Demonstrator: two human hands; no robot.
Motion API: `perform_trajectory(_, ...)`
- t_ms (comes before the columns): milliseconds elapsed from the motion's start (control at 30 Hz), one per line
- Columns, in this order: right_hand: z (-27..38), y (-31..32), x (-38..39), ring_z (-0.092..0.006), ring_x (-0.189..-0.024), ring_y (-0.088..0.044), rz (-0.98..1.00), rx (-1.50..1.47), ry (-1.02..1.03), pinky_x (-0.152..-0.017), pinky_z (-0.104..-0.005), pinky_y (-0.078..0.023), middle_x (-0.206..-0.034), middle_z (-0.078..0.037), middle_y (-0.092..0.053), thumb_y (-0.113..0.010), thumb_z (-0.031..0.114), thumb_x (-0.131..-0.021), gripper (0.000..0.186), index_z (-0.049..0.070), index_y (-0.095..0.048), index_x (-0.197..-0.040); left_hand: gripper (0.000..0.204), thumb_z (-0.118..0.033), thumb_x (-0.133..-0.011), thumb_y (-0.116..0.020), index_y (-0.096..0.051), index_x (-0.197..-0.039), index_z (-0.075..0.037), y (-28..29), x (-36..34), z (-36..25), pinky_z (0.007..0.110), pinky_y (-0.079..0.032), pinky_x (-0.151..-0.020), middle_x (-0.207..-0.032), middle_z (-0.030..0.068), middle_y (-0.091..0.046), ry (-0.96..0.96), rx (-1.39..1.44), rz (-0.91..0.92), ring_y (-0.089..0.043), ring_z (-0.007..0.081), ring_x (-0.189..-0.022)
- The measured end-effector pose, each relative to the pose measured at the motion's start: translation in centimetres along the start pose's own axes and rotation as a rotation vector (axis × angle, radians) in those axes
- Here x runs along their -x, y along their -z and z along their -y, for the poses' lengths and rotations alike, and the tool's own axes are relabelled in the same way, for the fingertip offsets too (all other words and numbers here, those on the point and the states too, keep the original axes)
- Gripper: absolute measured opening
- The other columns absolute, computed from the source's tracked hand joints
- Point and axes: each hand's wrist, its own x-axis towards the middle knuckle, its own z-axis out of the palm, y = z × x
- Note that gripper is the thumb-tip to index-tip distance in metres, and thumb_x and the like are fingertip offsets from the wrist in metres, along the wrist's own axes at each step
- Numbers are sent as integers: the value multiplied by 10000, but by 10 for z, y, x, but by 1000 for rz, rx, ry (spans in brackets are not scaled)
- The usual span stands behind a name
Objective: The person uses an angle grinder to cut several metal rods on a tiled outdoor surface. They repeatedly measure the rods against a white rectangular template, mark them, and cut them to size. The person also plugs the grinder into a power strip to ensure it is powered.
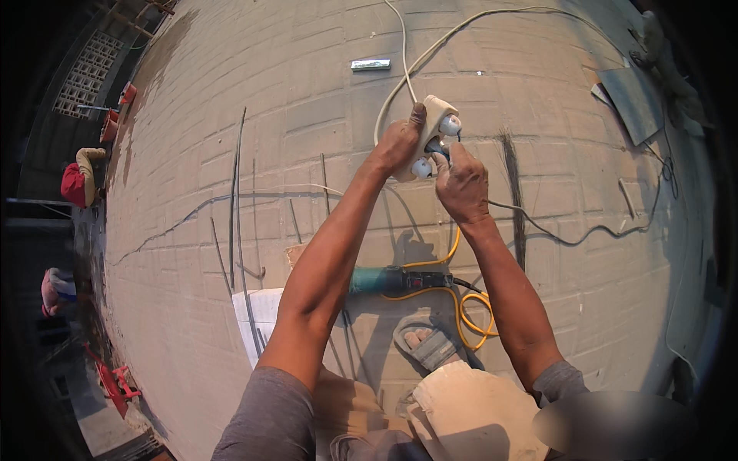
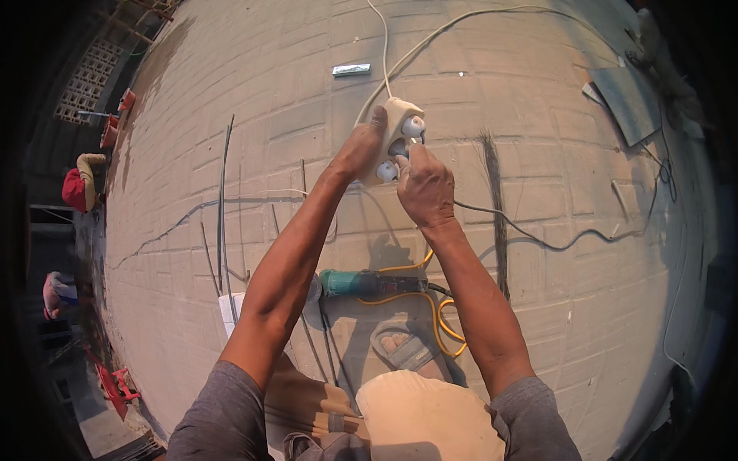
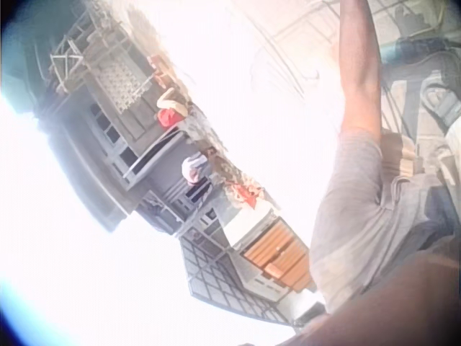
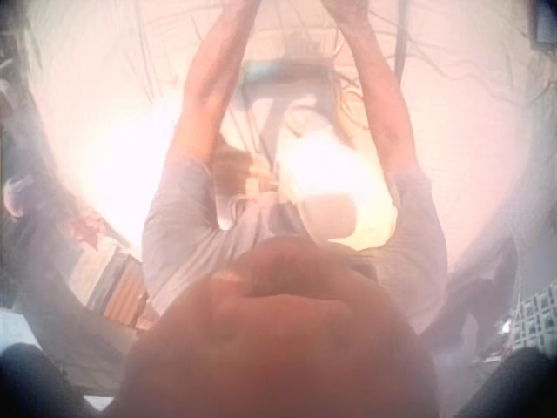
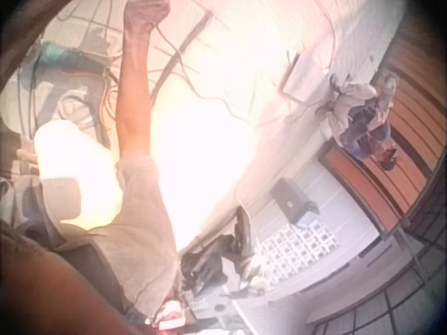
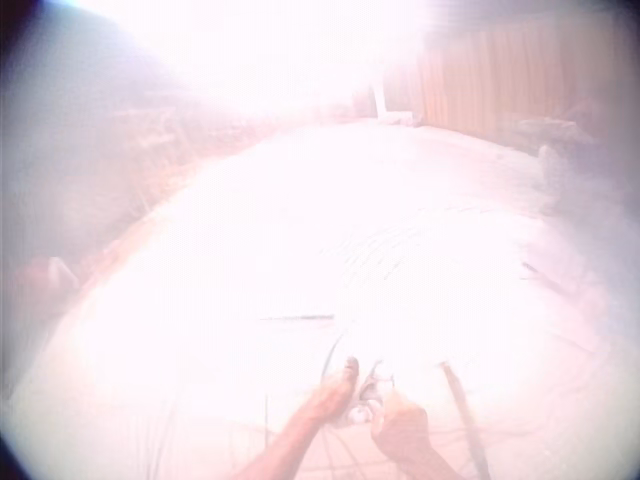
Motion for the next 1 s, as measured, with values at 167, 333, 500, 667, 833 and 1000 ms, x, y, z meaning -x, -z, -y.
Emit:
perform_trajectory(167, -82, -21, -7, -396, -841, -715, 37, -62, -246, -720, -461, -532, -869, -241, -715, -676, 168, -938, 183, -10, -682, -980, 945, -774, -975, -228, -628, -1280, 27, 10, -6, -3, 469, -486, -984, -1224, 280, -660, -62, -600, -96, -635, 434, -1155)
perform_trajectory(333, -155, -38, -85, -333, -784, -714, 53, 16, -313, -735, -414, -520, -841, -213, -725, -700, 241, -923, 255, 3, -723, -1011, 674, -584, -1009, -483, -572, -1370, -22, 79, 74, 33, 439, -502, -990, -1339, 217, -622, -137, -603, -306, -652, 377, -1152)
perform_trajectory(500, -240, -24, -169, -135, -687, -611, 88, -69, -546, -628, -297, -471, -808, -52, -696, -679, 141, -928, 208, 9, -746, -1073, 434, -301, -962, -688, -609, -1297, -36, 168, 239, 107, 401, -526, -884, -1177, 154, -675, 117, -647, -395, -679, 300, -1001)
perform_trajectory(667, -273, -23, -218, -195, -880, -692, 64, -29, -496, -775, -318, -528, -991, -111, -749, -679, 71, -890, 290, 14, -727, -1171, 382, -190, -993, -652, -594, -1329, -16, 213, 443, 166, 364, -521, -926, -1159, 151, -670, 304, -526, -851, -659, 248, -1036)
perform_trajectory(833, -300, -32, -245, -295, -1111, -699, 267, 425, -199, -964, -386, -528, -1167, -132, -740, -699, 147, -855, 341, 111, -738, -1192, 442, -263, -1023, -623, -571, -1356, 23, 176, 585, 222, 353, -478, -1019, -1235, 170, -655, 691, -380, -1104, -624, 230, -1154)
perform_trajectory(1000, -321, -30, -229, -302, -1168, -674, 317, 586, -362, -985, -468, -511, -1209, -140, -724, -666, 234, -891, 318, 140, -744, -1184, 410, -238, -1021, -619, -582, -1334, 24, 131, 616, 222, 378, -480, -1018, -1240, 171, -655, 778, -452, -1142, -628, 267, -1155)
